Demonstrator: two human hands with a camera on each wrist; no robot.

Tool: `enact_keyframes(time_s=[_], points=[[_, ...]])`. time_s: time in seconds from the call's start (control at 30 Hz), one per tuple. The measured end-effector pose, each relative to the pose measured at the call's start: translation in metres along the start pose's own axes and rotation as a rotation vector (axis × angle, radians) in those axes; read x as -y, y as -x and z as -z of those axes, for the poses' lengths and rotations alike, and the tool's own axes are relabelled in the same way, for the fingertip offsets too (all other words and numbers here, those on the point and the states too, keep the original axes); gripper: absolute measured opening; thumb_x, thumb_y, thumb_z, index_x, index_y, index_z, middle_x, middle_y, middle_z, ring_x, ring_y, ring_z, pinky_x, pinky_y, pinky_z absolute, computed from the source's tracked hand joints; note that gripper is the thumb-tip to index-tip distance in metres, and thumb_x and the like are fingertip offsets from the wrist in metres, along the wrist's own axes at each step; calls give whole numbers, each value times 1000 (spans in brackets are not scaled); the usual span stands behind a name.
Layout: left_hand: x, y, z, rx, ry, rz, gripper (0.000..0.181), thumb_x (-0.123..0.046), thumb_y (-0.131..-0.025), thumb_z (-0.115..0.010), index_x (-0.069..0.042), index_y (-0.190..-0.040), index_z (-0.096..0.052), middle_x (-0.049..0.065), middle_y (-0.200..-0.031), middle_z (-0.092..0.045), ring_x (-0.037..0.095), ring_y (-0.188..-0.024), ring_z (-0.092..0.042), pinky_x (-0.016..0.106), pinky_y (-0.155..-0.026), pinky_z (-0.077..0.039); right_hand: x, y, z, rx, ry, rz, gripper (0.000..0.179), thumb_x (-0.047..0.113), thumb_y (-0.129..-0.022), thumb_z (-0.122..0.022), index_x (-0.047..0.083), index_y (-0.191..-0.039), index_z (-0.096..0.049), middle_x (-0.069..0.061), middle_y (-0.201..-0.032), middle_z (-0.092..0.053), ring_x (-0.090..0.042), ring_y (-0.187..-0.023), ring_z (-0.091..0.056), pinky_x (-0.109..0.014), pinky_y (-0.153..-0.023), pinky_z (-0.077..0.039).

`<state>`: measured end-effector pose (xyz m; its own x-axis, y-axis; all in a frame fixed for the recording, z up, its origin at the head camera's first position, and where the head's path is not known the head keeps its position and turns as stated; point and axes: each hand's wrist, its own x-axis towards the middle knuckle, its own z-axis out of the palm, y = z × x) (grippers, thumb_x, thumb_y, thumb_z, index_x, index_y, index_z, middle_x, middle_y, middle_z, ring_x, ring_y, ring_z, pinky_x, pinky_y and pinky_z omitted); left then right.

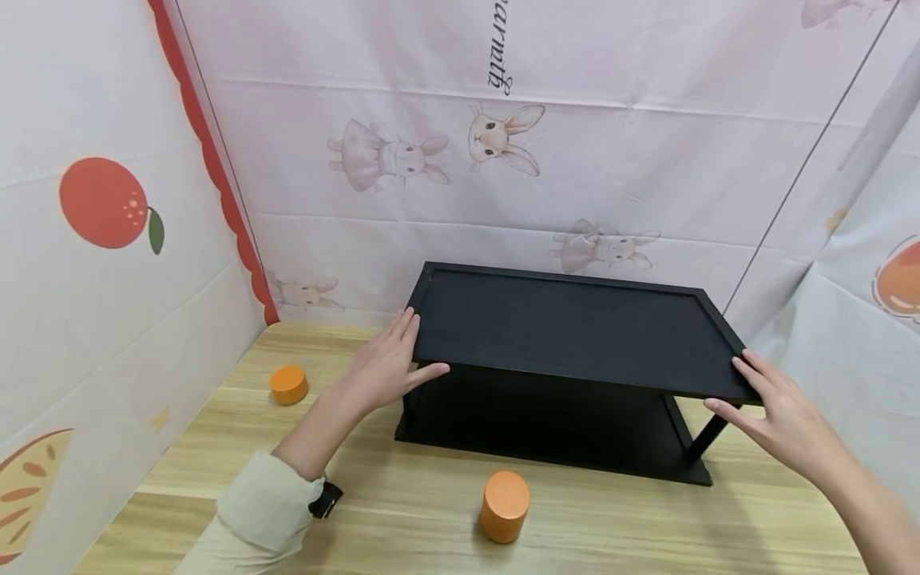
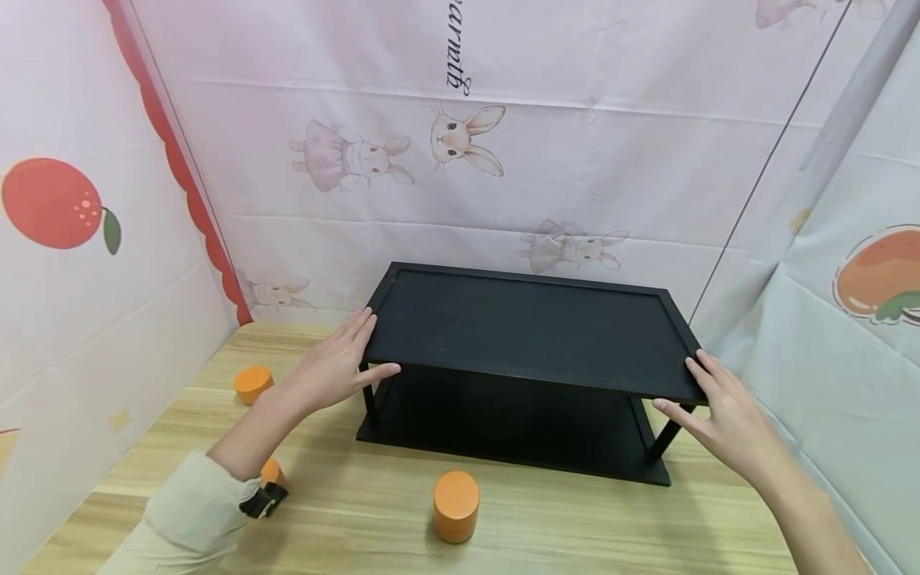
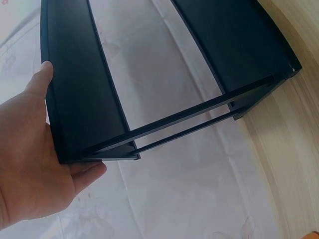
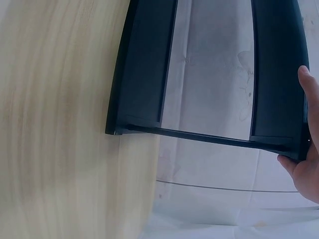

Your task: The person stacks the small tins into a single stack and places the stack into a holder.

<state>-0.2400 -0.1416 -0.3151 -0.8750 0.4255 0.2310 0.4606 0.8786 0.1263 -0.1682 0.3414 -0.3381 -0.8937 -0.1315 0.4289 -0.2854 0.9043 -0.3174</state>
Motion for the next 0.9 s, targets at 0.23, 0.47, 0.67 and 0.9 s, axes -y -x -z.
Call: enact_keyframes(time_s=[0.23,0.47,0.67,0.9], points=[[1,1,1,1,5,5,91,-59,-87,-47,11,-140,-21,24,-147,-16,33,-135,-12,42,-108,-17,1,-1,-1,7,0,-3,78,34,-85,-65,-12,-137,-29,-29,-143,-21,-49,-128,-15,-64,-98,-12],[2,2,3,21,4,19,92,-60,-87,-46,10,-140,-20,23,-147,-14,32,-135,-12,42,-108,-17,4,-4,-1,23,0,-9,79,35,-86,-64,-12,-137,-28,-29,-143,-20,-49,-129,-14,-65,-97,-12],[4,3,3,14,-3,17,92,-60,-87,-46,11,-140,-21,24,-147,-15,32,-135,-12,43,-107,-17,5,-5,-1,23,5,-5,79,35,-86,-64,-12,-137,-28,-29,-143,-20,-48,-129,-15,-65,-97,-13],[5,4,3,23,-6,24,92,-61,-87,-45,10,-140,-21,23,-147,-15,32,-135,-12,42,-108,-16,6,-6,-2,24,7,-6,79,36,-85,-64,-11,-137,-29,-28,-143,-21,-48,-129,-15,-65,-97,-14]])
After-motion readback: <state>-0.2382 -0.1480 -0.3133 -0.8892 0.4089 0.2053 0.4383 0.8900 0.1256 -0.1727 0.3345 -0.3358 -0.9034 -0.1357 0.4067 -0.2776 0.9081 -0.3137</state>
